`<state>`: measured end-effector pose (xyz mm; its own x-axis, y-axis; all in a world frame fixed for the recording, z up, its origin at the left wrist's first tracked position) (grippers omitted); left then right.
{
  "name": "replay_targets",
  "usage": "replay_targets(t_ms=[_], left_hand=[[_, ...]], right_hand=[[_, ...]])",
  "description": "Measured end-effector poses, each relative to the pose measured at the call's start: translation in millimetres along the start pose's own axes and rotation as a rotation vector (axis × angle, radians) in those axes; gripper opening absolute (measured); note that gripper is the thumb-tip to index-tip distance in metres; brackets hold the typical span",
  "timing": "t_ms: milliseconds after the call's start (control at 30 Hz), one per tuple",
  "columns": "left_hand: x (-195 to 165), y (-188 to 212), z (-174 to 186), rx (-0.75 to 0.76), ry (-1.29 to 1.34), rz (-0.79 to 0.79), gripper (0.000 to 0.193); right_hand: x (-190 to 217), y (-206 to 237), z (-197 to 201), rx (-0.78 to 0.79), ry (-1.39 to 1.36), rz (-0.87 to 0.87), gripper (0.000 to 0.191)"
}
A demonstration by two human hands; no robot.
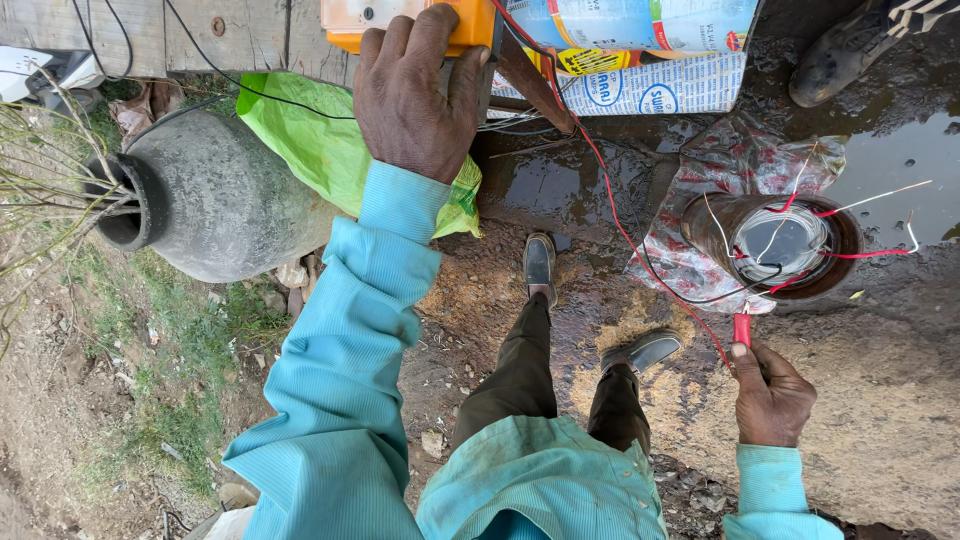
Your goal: The person uses an analog multimeter with red and black test leads to test the windings of a submersible pump motor inside a rusty pipe, attaching clips to the wire ends and pressing the meter, then arranges the wires inside the pipe.
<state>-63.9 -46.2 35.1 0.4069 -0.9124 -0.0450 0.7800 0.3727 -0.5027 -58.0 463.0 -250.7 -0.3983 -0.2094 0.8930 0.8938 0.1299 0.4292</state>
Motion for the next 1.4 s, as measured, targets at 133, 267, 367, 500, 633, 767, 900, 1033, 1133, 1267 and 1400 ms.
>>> replay_targets(t_ms=[133,267,367,500,633,767,900,1033,1133,1267,1400], left_hand=[[8,4,-7,0.028,0.012,0.000,0.034],[17,13,-21,0.035,0.042,-0.096,0.043],[16,31,-14,-0.120,0.043,-0.239,0.049],[8,61,-7,0.041,0.082,-0.058,0.047],[-87,135,-13,0.277,0.343,-0.074,0.032],[-206,273,-25,0.865,0.760,-0.102,0.054],[-248,338,-27,0.960,0.921,0.033,0.041],[-243,348,-40,1.029,0.973,0.187,0.015],[-219,356,-42,1.018,0.993,0.335,0.017],[-188,377,-43,1.050,0.879,0.293,0.019],[-170,393,-45,1.117,0.818,0.330,0.019]], right_hand=[[2,-2,-1,0.005,0.019,-0.007,0.025],[11,2,-2,0.074,0.166,0.097,0.028],[4,15,0,0.021,0.077,0.030,0.024],[-8,51,2,-0.116,-0.289,-0.113,0.020],[-21,100,-16,-0.164,-0.693,-0.358,0.020],[-35,138,-47,-0.152,-0.895,-0.537,0.023],[-42,149,-56,-0.157,-0.743,-0.479,0.026],[-36,126,-43,-0.044,-0.627,-0.503,0.024],[-17,74,-4,-0.099,-0.200,-0.322,0.024],[23,7,14,-0.149,0.203,0.121,0.023],[38,-16,-1,-0.132,0.219,0.308,0.034]])
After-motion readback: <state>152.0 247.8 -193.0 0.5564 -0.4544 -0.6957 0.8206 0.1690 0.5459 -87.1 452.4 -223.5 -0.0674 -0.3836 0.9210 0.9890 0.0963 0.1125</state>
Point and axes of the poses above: each hand's wrist, its own y-axis away from the middle knuckle, its own z-axis out of the back of the hand, x = y × z, the point moved 7 cm from there along -y, towards the middle knuckle, and after that the axes turned 10 degrees about -y, right-handed, at the moved point
